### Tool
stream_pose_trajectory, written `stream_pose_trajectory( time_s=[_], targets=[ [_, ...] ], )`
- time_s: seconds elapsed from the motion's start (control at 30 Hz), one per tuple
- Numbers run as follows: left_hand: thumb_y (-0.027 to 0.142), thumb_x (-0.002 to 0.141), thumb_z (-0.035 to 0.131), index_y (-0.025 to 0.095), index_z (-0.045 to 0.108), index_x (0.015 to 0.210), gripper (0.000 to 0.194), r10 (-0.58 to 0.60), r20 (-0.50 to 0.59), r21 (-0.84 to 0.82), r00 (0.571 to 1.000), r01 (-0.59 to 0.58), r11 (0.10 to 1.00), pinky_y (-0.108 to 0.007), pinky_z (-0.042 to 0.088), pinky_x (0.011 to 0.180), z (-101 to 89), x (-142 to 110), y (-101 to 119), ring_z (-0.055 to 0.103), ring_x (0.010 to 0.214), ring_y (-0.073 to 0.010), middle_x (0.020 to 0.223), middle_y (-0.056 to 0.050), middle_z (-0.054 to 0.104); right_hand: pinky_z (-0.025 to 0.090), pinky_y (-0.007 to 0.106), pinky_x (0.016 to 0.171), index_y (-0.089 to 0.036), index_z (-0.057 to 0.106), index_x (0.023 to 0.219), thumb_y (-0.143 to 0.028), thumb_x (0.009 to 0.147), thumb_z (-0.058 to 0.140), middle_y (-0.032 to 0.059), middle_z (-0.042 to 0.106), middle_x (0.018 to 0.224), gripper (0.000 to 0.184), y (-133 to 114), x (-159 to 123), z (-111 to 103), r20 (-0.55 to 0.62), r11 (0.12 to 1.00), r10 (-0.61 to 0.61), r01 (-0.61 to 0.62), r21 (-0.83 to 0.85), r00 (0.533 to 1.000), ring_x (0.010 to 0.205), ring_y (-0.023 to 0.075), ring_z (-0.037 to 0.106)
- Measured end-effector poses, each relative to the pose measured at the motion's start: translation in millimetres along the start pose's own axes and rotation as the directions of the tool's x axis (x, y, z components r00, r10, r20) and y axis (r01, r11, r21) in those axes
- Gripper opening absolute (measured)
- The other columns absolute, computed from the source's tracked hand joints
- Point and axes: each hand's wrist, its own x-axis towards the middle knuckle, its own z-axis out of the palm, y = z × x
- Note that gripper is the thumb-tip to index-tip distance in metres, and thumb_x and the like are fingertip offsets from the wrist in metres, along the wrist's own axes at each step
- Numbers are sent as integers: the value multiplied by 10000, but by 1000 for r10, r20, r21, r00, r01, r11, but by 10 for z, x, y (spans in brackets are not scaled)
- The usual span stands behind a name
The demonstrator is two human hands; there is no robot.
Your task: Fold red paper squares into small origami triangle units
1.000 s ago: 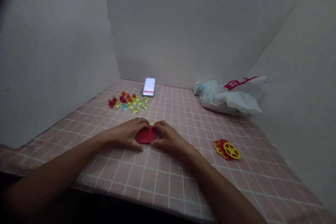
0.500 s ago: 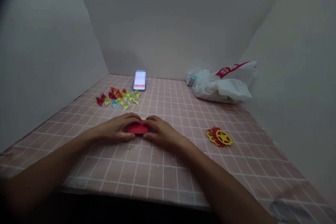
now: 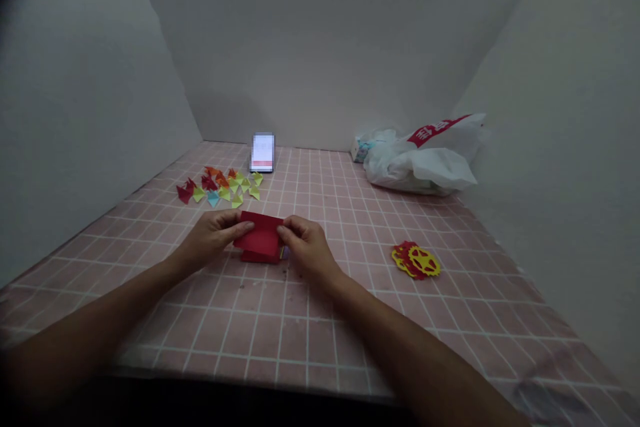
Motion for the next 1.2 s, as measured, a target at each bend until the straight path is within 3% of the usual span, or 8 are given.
stream_pose_trajectory(
  time_s=[0.17,0.3,0.43,0.6,0.8,0.9,1.03,1.2],
  targets=[
    [396,769,720,137,711,817,264,-177,42,-235,983,182,955,-229,423,597,73,-46,54,558,621,-114,741,-7,668,417,261,601,-178,623,766,-327,763,708,-9,610,723,172,-49,-53,52,96,947,172,-192,257,980,632,123,542],
    [351,728,765,147,691,879,265,-221,74,-389,972,232,891,-243,470,652,100,-53,26,609,674,-124,815,-17,697,403,245,555,-186,588,724,-337,745,729,-24,582,673,208,-41,-56,59,52,926,196,-202,318,979,586,108,506],
    [337,754,737,153,663,875,232,-216,81,-395,973,230,890,-232,467,632,98,-60,30,595,651,-111,779,-2,675,420,248,572,-188,608,763,-315,738,724,-21,596,694,174,-7,-33,52,38,908,181,-182,376,983,592,103,511],
    [345,805,669,161,592,755,206,-136,16,-254,991,135,958,-218,412,566,97,-72,43,521,584,-94,679,27,586,418,257,568,-198,599,761,-330,770,676,-25,581,682,153,18,-28,36,23,945,145,-145,292,989,589,115,507],
    [323,795,681,175,631,802,156,-22,-22,-190,1000,17,982,-235,458,603,93,-74,59,557,650,-121,734,11,616,444,280,659,-201,647,767,-260,797,626,-5,602,740,69,-38,-49,11,-41,999,-38,39,26,998,700,145,542],
    [338,788,713,176,659,831,176,-74,-12,-319,997,66,945,-229,478,613,89,-64,41,578,658,-117,766,6,648,446,267,621,-194,640,766,-286,796,649,-9,609,721,96,-37,-43,21,-32,984,68,-62,166,997,657,134,539],
    [361,751,787,177,698,914,261,-171,62,-507,983,179,843,-250,528,693,92,-52,-33,642,731,-132,878,-18,707,455,249,604,-183,640,786,-302,750,719,-6,641,736,148,2,-21,40,12,882,229,-213,421,973,618,112,556],
    [391,709,845,174,709,920,331,-212,133,-619,968,248,745,-251,537,714,103,-54,-80,661,735,-135,866,-31,726,478,268,604,-184,636,802,-316,724,744,21,665,753,188,33,-8,46,59,821,291,-281,497,955,620,129,583]
  ],
)
